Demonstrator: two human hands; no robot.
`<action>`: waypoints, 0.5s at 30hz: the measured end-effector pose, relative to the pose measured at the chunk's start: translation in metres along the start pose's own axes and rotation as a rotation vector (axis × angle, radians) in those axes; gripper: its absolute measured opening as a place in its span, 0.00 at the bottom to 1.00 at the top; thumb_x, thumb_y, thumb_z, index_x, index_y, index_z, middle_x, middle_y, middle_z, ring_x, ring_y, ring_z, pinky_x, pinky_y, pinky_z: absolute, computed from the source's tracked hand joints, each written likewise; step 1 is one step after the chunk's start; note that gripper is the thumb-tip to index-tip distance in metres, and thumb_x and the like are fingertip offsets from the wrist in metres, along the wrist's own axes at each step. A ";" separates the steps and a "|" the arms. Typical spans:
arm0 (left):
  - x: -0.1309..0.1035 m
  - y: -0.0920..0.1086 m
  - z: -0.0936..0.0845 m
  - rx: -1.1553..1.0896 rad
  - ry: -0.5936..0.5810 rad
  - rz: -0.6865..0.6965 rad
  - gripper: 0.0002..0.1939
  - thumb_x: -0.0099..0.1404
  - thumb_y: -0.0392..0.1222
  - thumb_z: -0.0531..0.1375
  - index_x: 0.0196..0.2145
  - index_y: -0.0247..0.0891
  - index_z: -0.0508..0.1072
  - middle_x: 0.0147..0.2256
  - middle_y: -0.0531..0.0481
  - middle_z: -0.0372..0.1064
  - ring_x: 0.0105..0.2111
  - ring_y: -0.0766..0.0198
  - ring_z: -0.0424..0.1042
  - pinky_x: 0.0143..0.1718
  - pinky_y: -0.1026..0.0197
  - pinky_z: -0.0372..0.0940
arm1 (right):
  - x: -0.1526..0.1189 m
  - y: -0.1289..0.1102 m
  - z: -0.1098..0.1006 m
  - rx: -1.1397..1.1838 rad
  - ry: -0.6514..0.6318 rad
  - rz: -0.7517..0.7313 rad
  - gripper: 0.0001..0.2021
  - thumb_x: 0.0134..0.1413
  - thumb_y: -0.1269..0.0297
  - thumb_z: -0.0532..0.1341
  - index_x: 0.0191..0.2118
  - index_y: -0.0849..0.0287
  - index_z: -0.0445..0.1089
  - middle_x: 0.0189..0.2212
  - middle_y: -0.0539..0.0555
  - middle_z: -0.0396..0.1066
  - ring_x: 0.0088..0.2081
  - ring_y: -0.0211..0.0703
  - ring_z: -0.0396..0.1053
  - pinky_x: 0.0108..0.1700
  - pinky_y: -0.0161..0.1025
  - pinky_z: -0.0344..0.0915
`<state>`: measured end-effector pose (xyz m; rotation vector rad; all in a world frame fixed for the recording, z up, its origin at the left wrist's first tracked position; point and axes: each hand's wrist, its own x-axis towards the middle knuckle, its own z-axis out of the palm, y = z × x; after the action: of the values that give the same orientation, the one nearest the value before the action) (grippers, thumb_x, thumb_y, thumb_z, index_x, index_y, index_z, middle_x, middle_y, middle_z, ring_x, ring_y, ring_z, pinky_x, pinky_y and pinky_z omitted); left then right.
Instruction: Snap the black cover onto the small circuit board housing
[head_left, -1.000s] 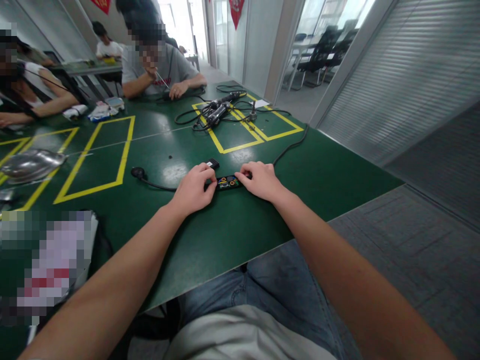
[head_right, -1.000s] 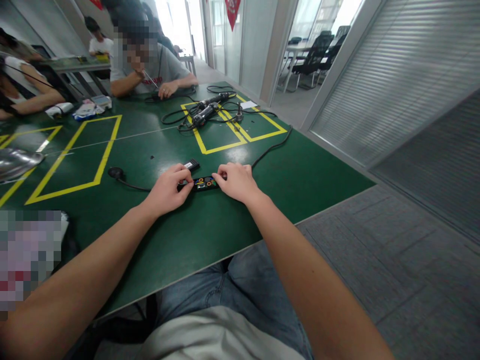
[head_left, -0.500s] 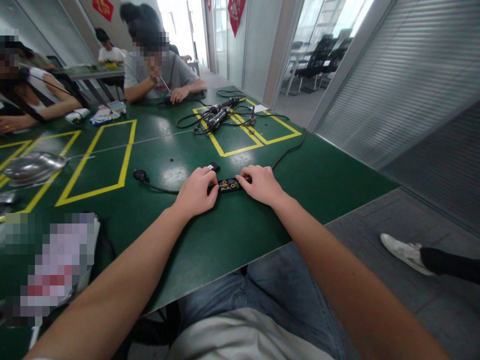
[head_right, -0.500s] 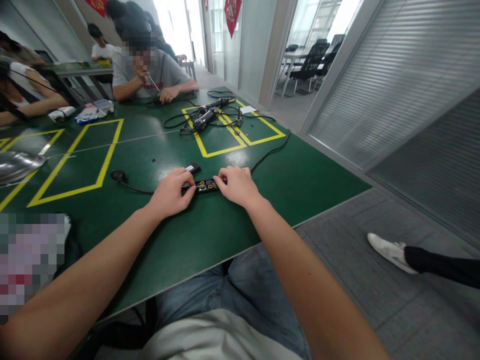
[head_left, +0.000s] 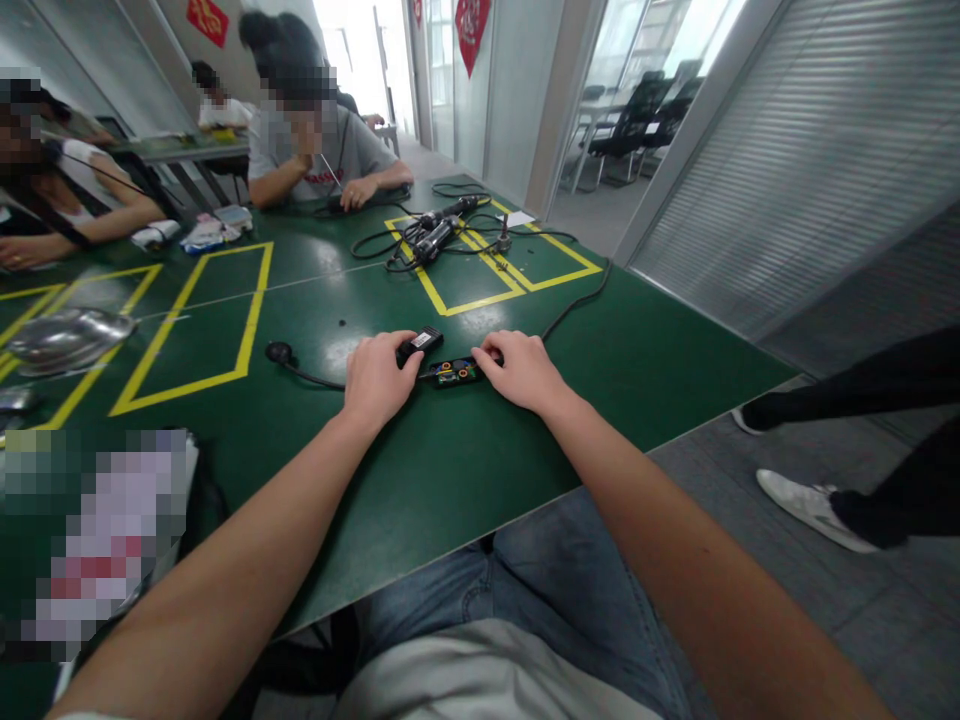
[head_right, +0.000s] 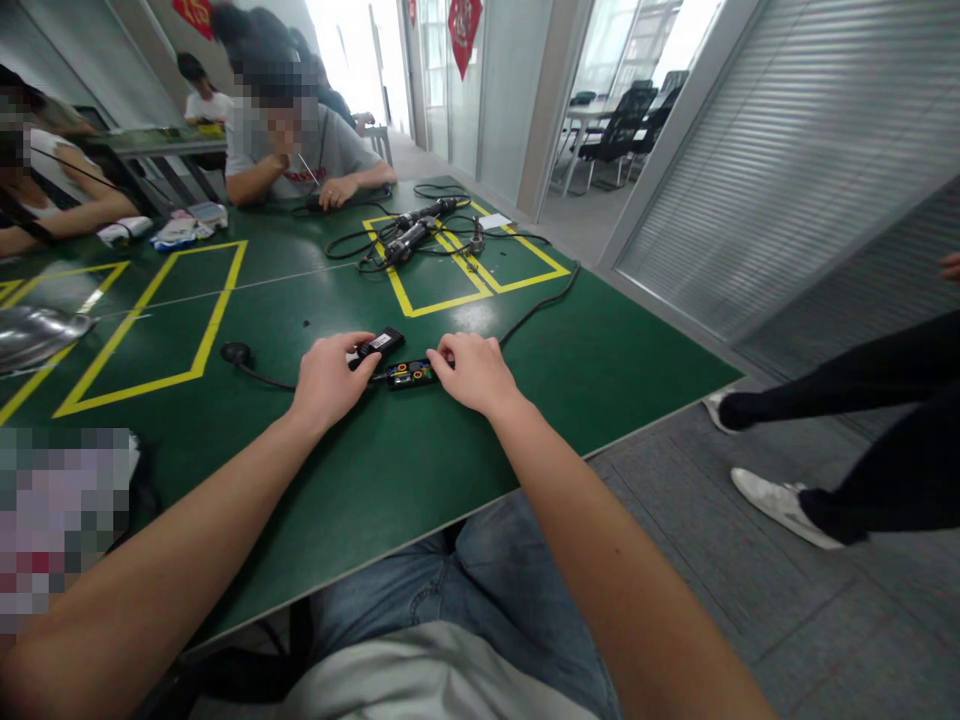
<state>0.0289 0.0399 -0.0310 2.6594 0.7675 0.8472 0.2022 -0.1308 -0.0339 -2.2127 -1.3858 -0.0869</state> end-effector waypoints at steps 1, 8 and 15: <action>-0.001 0.004 -0.003 -0.014 0.005 0.043 0.15 0.72 0.43 0.62 0.53 0.44 0.83 0.51 0.41 0.84 0.49 0.44 0.77 0.53 0.41 0.72 | 0.000 0.000 0.000 0.005 0.002 0.006 0.14 0.76 0.58 0.57 0.35 0.54 0.71 0.36 0.55 0.76 0.42 0.52 0.71 0.44 0.45 0.55; -0.009 0.023 -0.018 -0.177 -0.139 0.350 0.20 0.75 0.41 0.56 0.59 0.40 0.80 0.55 0.40 0.81 0.54 0.46 0.75 0.60 0.40 0.69 | 0.001 0.001 -0.002 0.079 0.028 0.042 0.16 0.79 0.58 0.51 0.41 0.54 0.72 0.38 0.56 0.78 0.43 0.54 0.74 0.46 0.45 0.58; -0.009 0.021 -0.014 -0.148 -0.227 0.399 0.19 0.74 0.44 0.59 0.56 0.39 0.83 0.52 0.39 0.81 0.52 0.46 0.75 0.57 0.40 0.71 | 0.001 -0.003 -0.006 0.077 -0.028 0.042 0.13 0.74 0.54 0.60 0.40 0.55 0.75 0.36 0.53 0.76 0.42 0.51 0.72 0.46 0.46 0.57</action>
<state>0.0230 0.0185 -0.0164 2.7474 0.1144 0.6388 0.2010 -0.1319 -0.0272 -2.1856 -1.3346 0.0120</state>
